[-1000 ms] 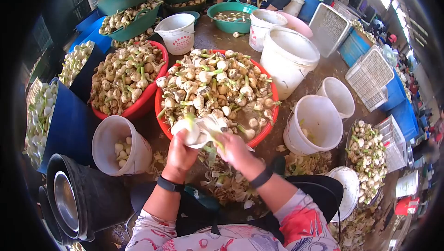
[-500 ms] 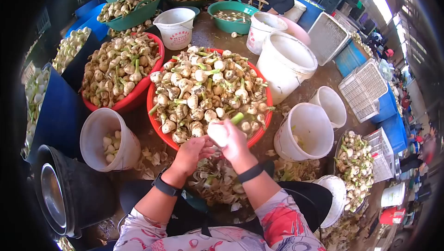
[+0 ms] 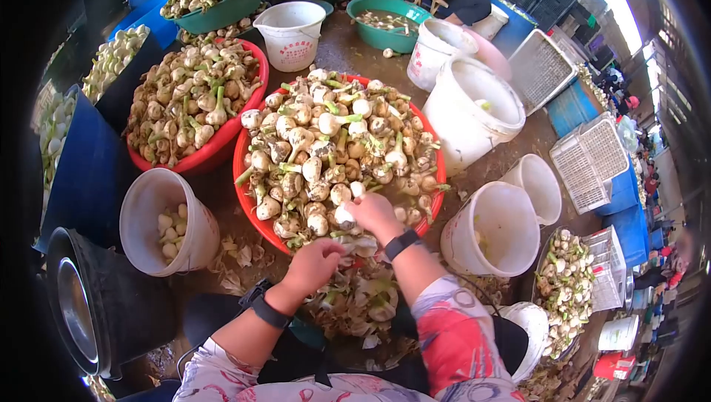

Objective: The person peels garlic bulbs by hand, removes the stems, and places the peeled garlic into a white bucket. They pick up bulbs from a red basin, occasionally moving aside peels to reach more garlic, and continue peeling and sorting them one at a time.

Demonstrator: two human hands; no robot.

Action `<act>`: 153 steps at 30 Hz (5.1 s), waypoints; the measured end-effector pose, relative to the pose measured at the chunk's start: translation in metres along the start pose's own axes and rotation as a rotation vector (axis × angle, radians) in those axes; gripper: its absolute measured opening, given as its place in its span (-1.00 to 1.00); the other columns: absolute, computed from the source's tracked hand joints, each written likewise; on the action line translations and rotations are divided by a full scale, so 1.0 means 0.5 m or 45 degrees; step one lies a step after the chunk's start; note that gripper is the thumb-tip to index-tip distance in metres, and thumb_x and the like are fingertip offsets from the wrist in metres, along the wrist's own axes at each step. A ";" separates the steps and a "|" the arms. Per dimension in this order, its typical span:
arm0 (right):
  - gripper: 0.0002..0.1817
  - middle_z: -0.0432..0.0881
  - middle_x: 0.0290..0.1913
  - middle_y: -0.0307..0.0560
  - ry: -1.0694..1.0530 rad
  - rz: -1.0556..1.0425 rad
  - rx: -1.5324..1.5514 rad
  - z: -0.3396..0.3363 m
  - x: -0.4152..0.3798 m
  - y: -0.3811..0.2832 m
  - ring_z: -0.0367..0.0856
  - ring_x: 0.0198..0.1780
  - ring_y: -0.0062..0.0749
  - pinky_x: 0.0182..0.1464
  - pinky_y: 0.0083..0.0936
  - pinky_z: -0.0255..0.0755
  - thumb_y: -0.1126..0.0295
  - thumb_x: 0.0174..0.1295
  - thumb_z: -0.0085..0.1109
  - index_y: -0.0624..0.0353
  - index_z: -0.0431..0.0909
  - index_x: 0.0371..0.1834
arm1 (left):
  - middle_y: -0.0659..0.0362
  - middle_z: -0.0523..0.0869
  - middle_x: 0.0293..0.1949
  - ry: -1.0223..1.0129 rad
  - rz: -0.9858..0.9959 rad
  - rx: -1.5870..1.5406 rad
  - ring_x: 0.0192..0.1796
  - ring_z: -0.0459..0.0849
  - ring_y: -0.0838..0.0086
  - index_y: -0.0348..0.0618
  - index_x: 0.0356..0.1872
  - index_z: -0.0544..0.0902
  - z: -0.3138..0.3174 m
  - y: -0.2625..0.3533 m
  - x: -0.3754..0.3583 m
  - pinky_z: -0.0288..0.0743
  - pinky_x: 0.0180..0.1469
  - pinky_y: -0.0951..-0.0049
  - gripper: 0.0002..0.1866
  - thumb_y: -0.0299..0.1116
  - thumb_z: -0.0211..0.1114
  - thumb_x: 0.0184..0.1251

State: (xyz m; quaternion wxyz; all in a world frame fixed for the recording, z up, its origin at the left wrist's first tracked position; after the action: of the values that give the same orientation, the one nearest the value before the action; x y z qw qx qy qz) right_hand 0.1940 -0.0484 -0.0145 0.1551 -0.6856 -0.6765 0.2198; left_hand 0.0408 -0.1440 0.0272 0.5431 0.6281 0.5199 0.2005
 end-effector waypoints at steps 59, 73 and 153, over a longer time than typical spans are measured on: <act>-0.84 0.54 -0.49 0.06 -0.096 -0.501 0.528 -0.125 -0.241 -0.250 0.52 -0.39 -0.07 -0.38 -0.33 0.36 0.35 0.09 0.01 0.17 0.53 -0.37 | 0.01 0.56 -0.12 -0.259 0.029 -2.066 -0.03 0.47 0.26 -0.35 -0.19 0.51 -0.060 0.027 -0.024 0.25 0.08 0.28 -0.55 -0.12 -0.11 0.21; -0.86 0.48 -0.57 0.07 0.391 -0.304 0.530 -0.131 -0.251 -0.237 0.49 -0.45 -0.02 -0.43 -0.28 0.34 0.42 0.11 -0.08 0.22 0.43 -0.52 | 0.02 0.57 -0.33 0.008 0.054 -2.051 -0.24 0.54 0.22 -0.20 -0.49 0.48 -0.041 -0.019 -0.025 0.42 -0.13 0.26 -0.47 0.12 -0.17 0.25; -0.81 0.35 -0.66 -0.32 -0.490 0.031 2.776 -0.174 -0.348 -0.259 0.26 -0.64 -0.69 -0.59 -0.69 0.14 0.33 0.16 -0.10 0.21 0.45 -0.45 | 0.07 0.52 -0.18 -0.860 0.408 -1.884 -0.09 0.51 0.31 -0.24 0.00 0.34 -0.062 0.110 -0.138 0.45 -0.14 0.31 -0.46 -0.26 0.27 -0.03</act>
State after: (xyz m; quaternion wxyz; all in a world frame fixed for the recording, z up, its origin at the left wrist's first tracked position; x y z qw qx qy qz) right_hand 0.1291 -0.2094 0.1419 0.5658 -0.1425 -0.1265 0.8022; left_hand 0.0133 -0.1823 0.1082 0.9079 0.2012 -0.0334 0.3661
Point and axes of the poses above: each hand's wrist, its own x-axis towards the middle knuckle, its own z-axis out of the palm, y = z × x, the point moved 5 cm from there along x, towards the middle knuckle
